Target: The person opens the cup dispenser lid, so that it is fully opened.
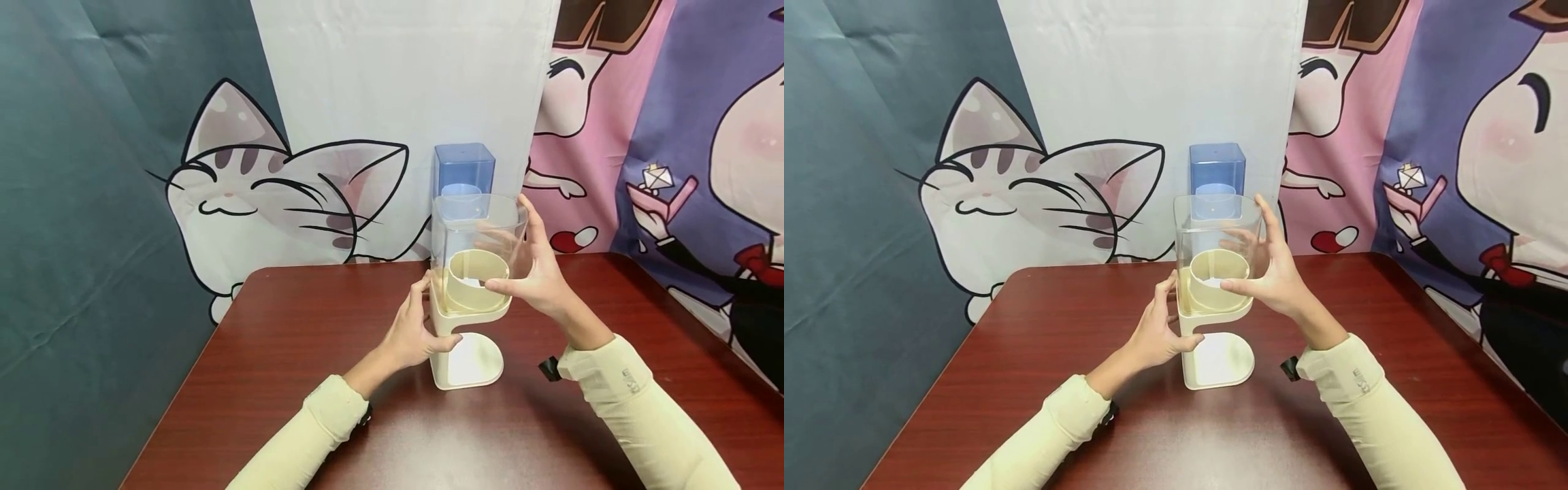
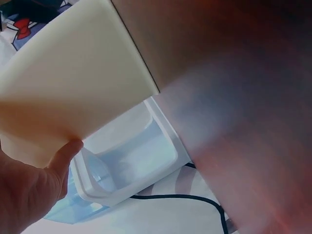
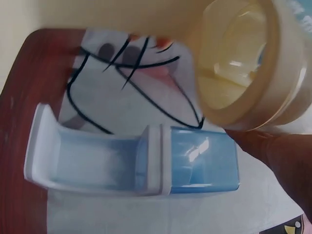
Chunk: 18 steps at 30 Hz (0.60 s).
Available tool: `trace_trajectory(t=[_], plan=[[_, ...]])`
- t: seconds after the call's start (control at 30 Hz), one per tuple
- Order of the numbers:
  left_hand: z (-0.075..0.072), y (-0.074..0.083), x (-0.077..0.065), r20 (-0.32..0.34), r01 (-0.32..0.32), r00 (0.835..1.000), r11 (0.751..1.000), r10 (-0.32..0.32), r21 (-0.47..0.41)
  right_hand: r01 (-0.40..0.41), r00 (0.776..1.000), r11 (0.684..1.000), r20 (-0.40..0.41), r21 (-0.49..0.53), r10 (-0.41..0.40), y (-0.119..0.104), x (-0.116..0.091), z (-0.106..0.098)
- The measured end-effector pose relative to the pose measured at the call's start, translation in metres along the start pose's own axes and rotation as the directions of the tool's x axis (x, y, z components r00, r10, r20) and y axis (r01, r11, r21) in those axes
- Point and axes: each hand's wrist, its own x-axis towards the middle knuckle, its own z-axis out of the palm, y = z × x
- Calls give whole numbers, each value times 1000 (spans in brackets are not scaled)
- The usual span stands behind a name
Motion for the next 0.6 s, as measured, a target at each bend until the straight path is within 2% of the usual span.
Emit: trace_trajectory(t=[0.1, 0.23, 0.37, 0.5, 0.6], plan=[[1, 1, 0, 3, 23, 1000, 1000, -23, 0, -16, 1000, 1000, -23, -12, 16, -2, -2, 2], [2, 2, 0, 35, 61, 998, 997, -60, -36, 19, 999, 998, -26, -65, -21, -1, -6, 6], [1, 1, 1, 36, 57, 998, 996, -54, -71, 46, 999, 993, -20, -106, -48, 3, -5, 7], [-1, 1, 2, 24, 45, 999, 998, -44, -36, 30, 998, 987, -43, -155, -37, 6, -1, 6], [-4, 3, 3, 23, 52, 998, 999, -53, 7, 3, 995, 987, -93, -160, -18, 9, 0, 4]])
